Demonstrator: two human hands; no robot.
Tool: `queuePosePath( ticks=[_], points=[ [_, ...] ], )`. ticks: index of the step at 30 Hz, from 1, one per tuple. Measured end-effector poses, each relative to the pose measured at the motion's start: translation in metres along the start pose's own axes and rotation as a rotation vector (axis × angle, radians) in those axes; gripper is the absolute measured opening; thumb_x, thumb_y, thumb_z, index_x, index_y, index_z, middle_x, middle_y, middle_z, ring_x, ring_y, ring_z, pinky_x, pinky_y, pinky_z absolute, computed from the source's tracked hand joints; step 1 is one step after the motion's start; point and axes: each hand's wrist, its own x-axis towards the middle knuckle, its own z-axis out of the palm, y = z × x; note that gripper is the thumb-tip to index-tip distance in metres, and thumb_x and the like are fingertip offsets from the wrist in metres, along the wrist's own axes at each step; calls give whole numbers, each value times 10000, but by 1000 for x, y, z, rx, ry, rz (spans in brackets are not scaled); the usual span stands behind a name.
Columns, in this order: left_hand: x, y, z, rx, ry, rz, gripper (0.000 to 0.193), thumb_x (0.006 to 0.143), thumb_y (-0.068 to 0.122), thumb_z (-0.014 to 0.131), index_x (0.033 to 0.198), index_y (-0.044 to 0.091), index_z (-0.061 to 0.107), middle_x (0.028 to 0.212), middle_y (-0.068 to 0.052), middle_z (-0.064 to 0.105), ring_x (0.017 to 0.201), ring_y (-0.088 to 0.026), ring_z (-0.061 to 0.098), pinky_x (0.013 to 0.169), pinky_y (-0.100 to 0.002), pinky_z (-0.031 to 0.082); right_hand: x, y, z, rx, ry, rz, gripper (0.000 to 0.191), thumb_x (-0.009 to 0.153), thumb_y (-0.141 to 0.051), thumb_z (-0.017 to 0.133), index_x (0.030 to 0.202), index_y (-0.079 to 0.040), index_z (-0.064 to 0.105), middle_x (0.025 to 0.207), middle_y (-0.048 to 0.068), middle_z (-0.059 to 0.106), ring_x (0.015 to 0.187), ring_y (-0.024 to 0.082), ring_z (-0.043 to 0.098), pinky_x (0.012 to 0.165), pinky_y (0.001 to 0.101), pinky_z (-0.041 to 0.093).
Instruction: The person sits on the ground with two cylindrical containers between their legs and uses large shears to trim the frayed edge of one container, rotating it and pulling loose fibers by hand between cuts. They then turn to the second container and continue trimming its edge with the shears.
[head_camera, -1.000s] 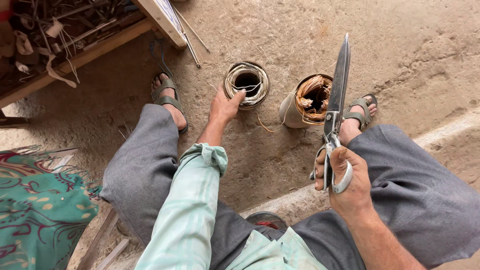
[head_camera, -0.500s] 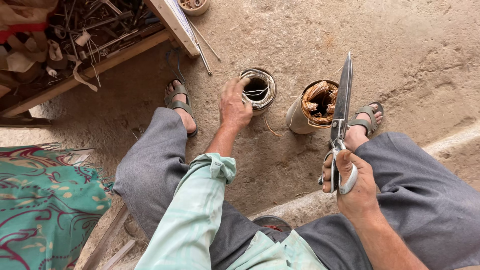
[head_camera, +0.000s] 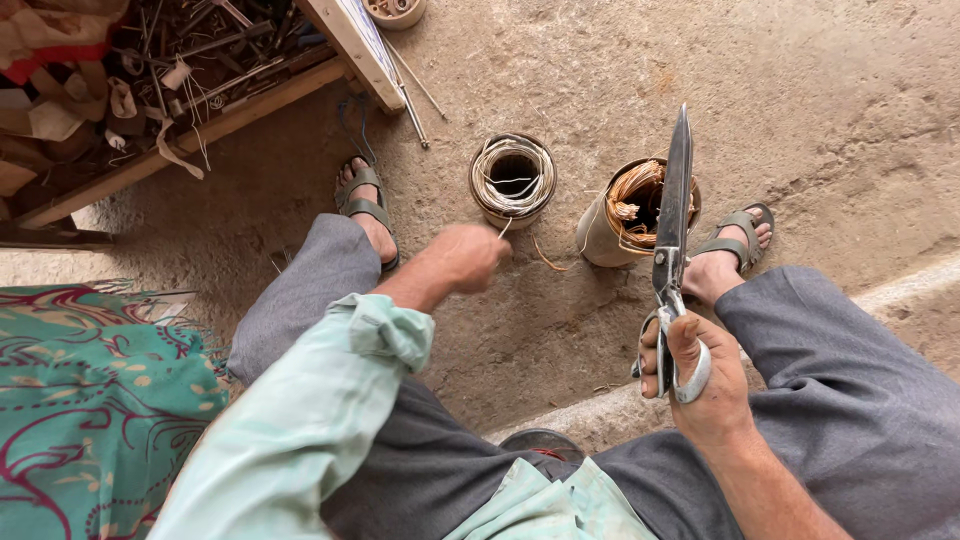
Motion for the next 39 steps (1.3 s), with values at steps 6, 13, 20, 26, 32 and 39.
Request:
queuePosePath(
  ticks=[6,13,20,26,32,39],
  points=[
    [-15,-21,-3,-309,156,173,931,679,7,606,1546,300,432,1334,-168,635,1182,-336,622,976,-457,515,-3,2,1,7,-5,64,597,945,-560,608,967,37,615,734,90,597,563,153,588,477,266,506],
    [28,-62,-65,-1045,665,-169,477,1003,455,609,1380,162,623,1401,-90,670,1288,-234,652,1063,-419,556,-6,0,6,31,-44,60,595,956,-559,613,977,35,608,747,85,591,590,143,597,494,257,511],
    [89,-32,-50,-365,544,-100,564,863,78,660,1411,166,560,1409,-88,582,1268,-325,551,1045,-458,470,-2,-6,24,5,-30,96,598,927,-561,628,964,36,613,722,79,597,551,136,588,473,258,510],
    [103,-29,-66,-196,418,-128,369,835,28,691,1184,143,721,1299,-106,635,1244,-335,553,1044,-448,487,-4,-13,36,-49,-43,80,611,919,-577,625,964,33,620,715,68,597,550,124,583,462,252,502],
    [78,-43,-80,-185,401,-36,218,738,4,736,880,160,793,936,-45,723,999,-276,649,871,-424,545,-3,-18,40,-57,-33,89,628,903,-593,635,955,34,620,701,73,597,522,132,583,458,253,497],
    [37,-17,-105,-41,434,160,211,752,-8,724,826,184,771,839,-26,742,851,-230,712,753,-408,567,-13,-26,41,-29,-64,96,675,869,-625,670,976,39,611,724,66,591,559,120,588,476,249,507]
  ],
)
